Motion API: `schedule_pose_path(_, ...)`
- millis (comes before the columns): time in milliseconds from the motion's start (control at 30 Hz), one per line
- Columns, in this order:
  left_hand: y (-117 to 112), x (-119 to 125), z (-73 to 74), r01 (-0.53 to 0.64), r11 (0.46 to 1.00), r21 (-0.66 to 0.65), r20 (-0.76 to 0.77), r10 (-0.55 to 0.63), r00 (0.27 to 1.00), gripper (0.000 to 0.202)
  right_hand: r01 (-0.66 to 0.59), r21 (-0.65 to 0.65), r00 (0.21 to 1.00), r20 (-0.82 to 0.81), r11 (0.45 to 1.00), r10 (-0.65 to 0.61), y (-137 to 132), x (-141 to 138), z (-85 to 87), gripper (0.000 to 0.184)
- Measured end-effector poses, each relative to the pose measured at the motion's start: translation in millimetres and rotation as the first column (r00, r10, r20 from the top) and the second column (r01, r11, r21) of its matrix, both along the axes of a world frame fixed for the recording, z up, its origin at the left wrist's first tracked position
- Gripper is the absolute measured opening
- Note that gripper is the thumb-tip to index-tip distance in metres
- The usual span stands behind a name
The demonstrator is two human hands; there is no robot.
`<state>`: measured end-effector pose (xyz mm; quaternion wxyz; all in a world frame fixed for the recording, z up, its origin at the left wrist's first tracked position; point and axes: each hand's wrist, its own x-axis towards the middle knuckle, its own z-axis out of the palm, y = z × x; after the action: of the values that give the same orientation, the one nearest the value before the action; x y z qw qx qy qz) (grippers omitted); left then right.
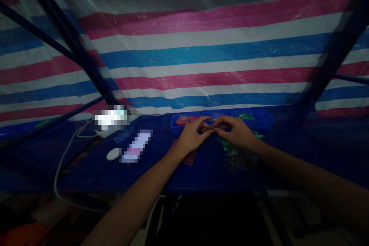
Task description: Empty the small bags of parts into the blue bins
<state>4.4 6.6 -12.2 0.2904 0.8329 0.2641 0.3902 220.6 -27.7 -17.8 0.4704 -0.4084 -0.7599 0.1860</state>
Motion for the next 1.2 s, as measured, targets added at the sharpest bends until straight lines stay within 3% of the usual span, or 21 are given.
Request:
schedule_pose_path(533,3.0,-1.5,-3.8,0.028,0.999,-0.036,0.015,-0.027,1.000,0.051,0.011,-0.050,0.999,-0.032,0.999,-0.013,-1.1,1.5,2.8,0.012)
schedule_pose_path(700,0.3,-2.7,-2.9,-0.024,0.999,-0.034,-0.055,0.022,0.998,0.043,0.071,0.082,0.997,0.032,0.994,-0.073,-3.1,3.1,4.0,0.006)
schedule_pose_path(800,-0.6,-2.8,-2.5,0.059,0.991,-0.116,0.016,-0.057,0.998,0.037,0.066,0.192,0.994,0.068,0.979,-0.080,-4.7,3.2,5.7,0.006)
schedule_pose_path(900,0.2,-2.5,-0.8,0.123,0.976,-0.179,0.104,-0.106,0.989,0.033,-0.030,0.229,0.990,0.144,0.973,-0.003,-3.4,3.0,6.0,0.007)
schedule_pose_path(1067,8.7,-3.0,-4.4,-0.006,0.981,-0.194,0.097,0.025,0.995,0.028,-0.139,0.216,0.971,0.221,0.966,0.090,-2.8,1.8,6.5,0.015)
schedule_pose_path(1200,14.5,-2.2,-10.7,-0.058,0.981,-0.184,0.134,0.084,0.988,0.022,-0.074,0.206,0.988,0.150,0.976,0.044,-7.4,0.5,9.1,0.010)
